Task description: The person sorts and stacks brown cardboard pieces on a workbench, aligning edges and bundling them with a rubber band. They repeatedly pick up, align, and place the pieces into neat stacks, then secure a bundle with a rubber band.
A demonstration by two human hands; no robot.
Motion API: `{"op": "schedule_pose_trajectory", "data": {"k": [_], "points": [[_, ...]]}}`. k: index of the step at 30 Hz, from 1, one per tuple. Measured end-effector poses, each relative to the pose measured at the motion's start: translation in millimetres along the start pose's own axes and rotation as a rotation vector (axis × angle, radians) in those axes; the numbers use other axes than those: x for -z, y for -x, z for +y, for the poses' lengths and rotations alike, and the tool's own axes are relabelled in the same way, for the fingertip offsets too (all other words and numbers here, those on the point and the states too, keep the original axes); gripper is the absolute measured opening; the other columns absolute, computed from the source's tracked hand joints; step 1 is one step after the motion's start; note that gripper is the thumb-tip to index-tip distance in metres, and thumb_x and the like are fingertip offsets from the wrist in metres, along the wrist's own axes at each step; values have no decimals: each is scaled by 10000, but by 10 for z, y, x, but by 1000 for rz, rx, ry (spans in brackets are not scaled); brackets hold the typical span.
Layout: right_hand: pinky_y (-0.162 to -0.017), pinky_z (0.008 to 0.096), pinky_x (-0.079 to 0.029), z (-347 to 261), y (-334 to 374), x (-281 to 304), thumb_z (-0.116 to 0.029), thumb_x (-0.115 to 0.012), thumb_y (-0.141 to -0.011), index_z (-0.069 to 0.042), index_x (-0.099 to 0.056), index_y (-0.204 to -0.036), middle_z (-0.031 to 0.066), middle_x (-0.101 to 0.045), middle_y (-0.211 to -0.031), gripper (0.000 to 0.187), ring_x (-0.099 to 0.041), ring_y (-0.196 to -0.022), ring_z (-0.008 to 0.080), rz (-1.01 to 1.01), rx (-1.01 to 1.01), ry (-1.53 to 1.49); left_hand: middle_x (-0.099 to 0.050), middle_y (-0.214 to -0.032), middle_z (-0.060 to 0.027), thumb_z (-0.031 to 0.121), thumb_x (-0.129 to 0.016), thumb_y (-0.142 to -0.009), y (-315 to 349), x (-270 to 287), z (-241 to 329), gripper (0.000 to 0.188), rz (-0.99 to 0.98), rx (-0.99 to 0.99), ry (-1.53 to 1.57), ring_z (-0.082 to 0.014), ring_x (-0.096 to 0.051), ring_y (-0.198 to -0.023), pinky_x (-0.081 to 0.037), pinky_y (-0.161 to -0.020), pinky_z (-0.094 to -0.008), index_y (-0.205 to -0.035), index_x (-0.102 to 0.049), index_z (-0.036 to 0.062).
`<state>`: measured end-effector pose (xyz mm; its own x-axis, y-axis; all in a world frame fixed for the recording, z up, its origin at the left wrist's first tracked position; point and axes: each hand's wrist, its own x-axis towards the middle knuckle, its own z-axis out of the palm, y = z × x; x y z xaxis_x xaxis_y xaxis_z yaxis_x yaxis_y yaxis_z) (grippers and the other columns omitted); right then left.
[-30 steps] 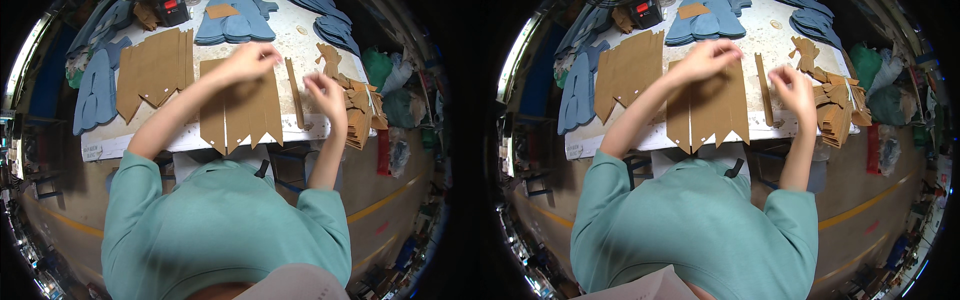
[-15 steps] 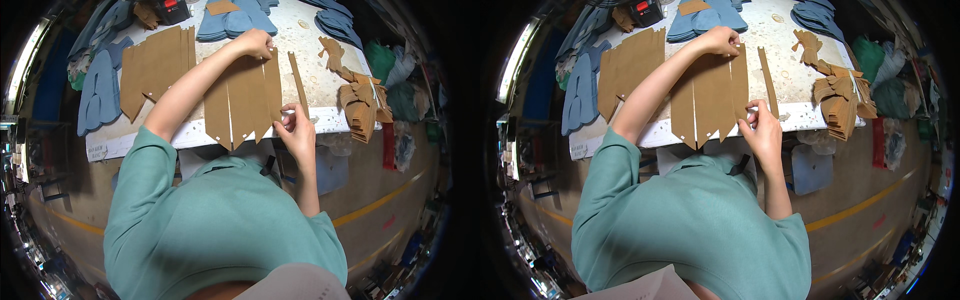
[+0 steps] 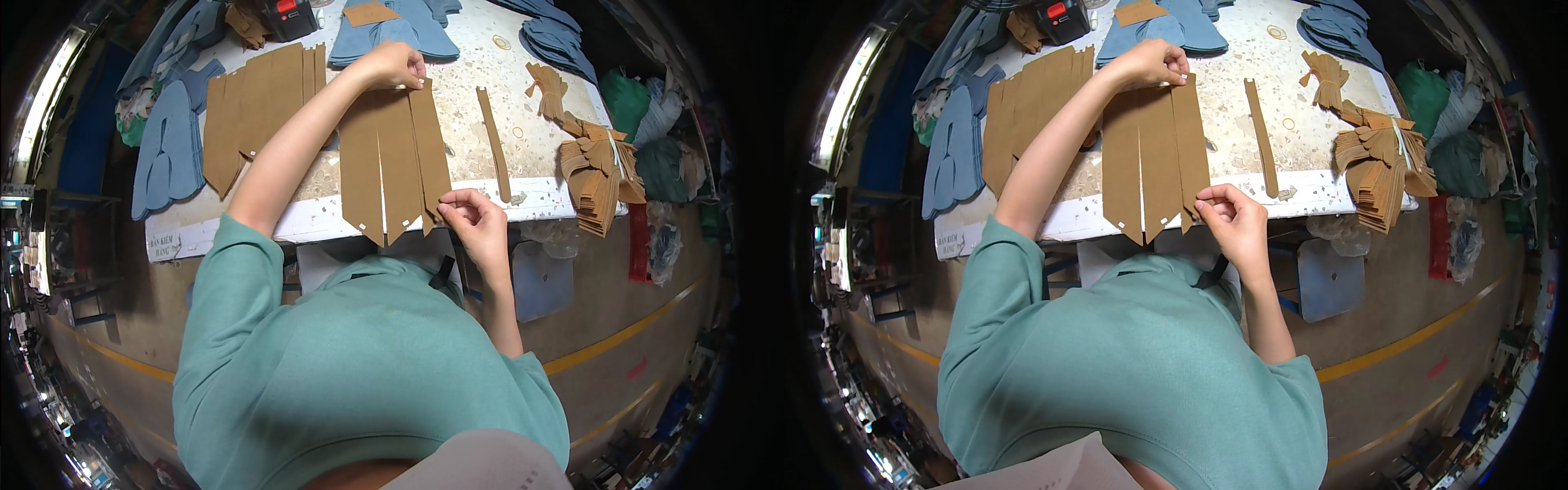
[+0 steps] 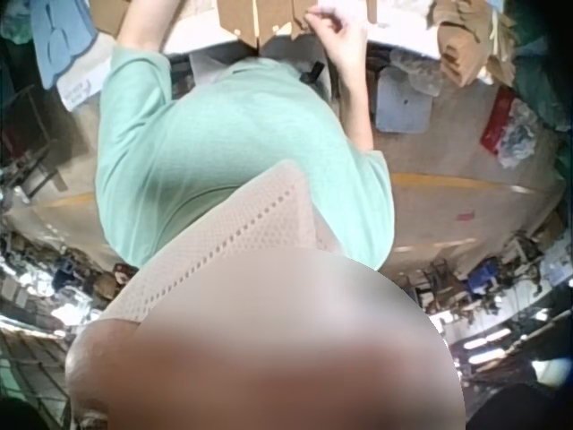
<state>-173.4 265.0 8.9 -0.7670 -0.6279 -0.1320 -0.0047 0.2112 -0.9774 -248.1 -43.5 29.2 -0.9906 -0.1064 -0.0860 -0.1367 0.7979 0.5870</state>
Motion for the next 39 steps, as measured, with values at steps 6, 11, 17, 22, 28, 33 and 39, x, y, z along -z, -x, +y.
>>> {"op": "schedule_pose_trajectory", "data": {"k": [6,11,17,22,28,33,39], "points": [[-565,195,-468,-44,52,-62,-35,-682,-834,15,-678,-933,23,-657,-673,111,-567,-581,37,7,7,68,-681,-764,-45,146,-775,-731,26,-33,41,241,-12,-7,-52,-124,-632,-709,-491,-646,-277,-933,-688,46],[-537,226,-451,-159,-81,207,-126,-691,-855,-43,-681,-1002,21,-637,-681,169,-564,-594,45,1,102,430,-691,-831,-49,210,-784,-714,50,-140,-10,305,142,-59,-234,-155,-651,-712,-508,-662,-297,-961,-691,57],[-711,385,-494,-109,-874,825,-175,-657,-842,-66,-686,-938,122,-622,-845,148,-632,-759,283,466,304,801,-677,-815,-35,237,-788,-718,23,-125,-36,342,69,-21,-136,-154,-650,-705,-510,-651,-290,-992,-681,62],[-783,432,-489,88,-1326,958,-229,-683,-822,-63,-687,-885,156,-625,-902,178,-630,-871,322,447,159,887,-659,-774,-21,208,-787,-720,-28,-81,-25,320,-17,15,-70,-118,-624,-644,-496,-603,-269,-968,-667,46],[-799,442,-492,116,-1466,1034,-207,-676,-830,-15,-661,-876,195,-613,-949,198,-618,-874,361,417,242,1021,-657,-783,-31,216,-783,-721,-12,-82,34,312,9,-36,-115,-123,-632,-662,-496,-625,-279,-948,-664,38],[-726,373,-523,-75,-1406,887,-210,-650,-879,-15,-633,-1076,169,-591,-988,278,-630,-863,272,720,492,608,-662,-831,-22,245,-752,-783,113,13,224,290,-59,-148,73,-108,-628,-751,-481,-681,-270,-977,-660,51],[-871,257,-466,-222,-906,302,-186,-597,-957,-28,-352,-1433,60,-641,-1054,558,-592,-982,117,-200,141,-197,-663,-903,45,290,-697,-883,62,99,664,260,-163,-277,708,-22,-566,-802,-457,-687,-218,-1059,-645,105]]}}
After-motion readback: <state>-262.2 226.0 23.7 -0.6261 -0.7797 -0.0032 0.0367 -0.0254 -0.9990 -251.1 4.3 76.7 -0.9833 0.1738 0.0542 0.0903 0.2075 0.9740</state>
